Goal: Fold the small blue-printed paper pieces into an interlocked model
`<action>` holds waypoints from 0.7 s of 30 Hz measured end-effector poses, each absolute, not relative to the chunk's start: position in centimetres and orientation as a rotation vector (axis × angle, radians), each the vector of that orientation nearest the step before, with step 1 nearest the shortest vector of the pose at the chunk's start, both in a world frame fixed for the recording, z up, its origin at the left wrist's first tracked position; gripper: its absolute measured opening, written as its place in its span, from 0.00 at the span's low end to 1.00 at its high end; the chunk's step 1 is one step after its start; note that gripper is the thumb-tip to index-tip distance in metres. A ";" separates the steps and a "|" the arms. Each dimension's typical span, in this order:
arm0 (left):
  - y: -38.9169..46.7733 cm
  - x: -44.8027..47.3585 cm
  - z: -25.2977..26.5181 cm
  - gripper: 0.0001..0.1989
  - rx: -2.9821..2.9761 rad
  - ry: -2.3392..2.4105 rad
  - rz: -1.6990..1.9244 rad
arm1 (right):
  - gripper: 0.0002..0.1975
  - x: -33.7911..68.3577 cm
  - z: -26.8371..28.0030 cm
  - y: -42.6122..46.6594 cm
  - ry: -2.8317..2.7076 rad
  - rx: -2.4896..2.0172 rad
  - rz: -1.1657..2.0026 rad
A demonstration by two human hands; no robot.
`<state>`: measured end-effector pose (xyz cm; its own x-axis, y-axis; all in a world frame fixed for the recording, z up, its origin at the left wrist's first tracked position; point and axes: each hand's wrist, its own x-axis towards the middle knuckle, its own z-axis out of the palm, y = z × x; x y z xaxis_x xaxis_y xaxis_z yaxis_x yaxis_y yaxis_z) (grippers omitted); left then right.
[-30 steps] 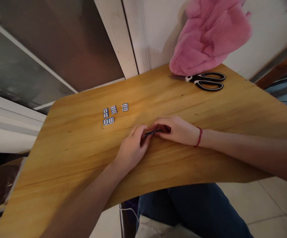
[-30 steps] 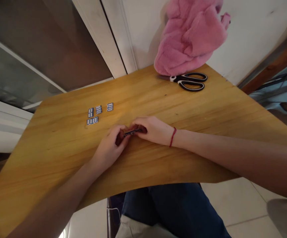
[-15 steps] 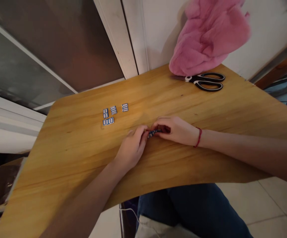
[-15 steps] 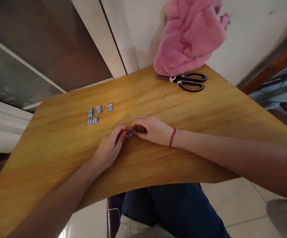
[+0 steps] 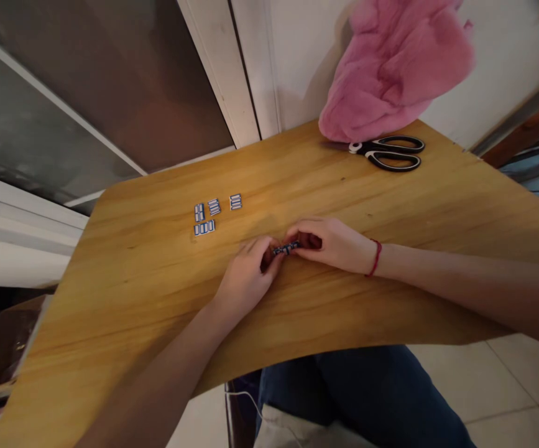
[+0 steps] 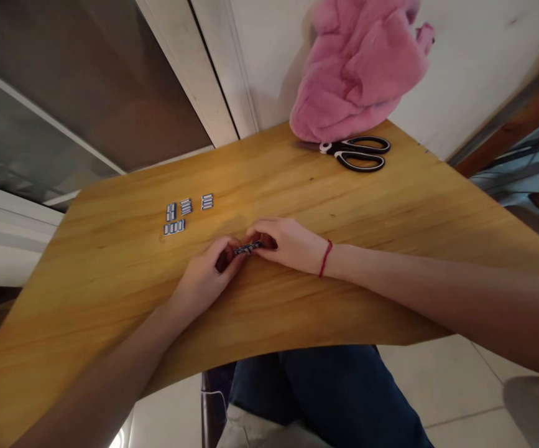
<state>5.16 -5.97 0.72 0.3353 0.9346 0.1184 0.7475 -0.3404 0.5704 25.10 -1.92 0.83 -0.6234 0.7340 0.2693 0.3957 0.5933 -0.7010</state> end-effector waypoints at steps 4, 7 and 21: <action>-6.1 5.2 0.7 0.03 2.231 1.419 0.641 | 0.06 25.1 0.8 -1.9 -2.280 -0.874 0.800; -6.1 5.2 0.6 0.02 2.214 1.432 0.734 | 0.06 25.1 0.9 -2.0 -2.248 -0.871 0.795; -5.9 5.3 0.9 0.02 2.099 1.445 0.740 | 0.05 24.8 1.0 -2.2 -2.193 -0.938 0.850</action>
<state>5.30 -5.88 0.85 0.2951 0.9419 0.1605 0.6805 -0.3251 0.6567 24.79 -2.15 0.97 -0.5700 0.7762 0.2694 0.3919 0.5450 -0.7412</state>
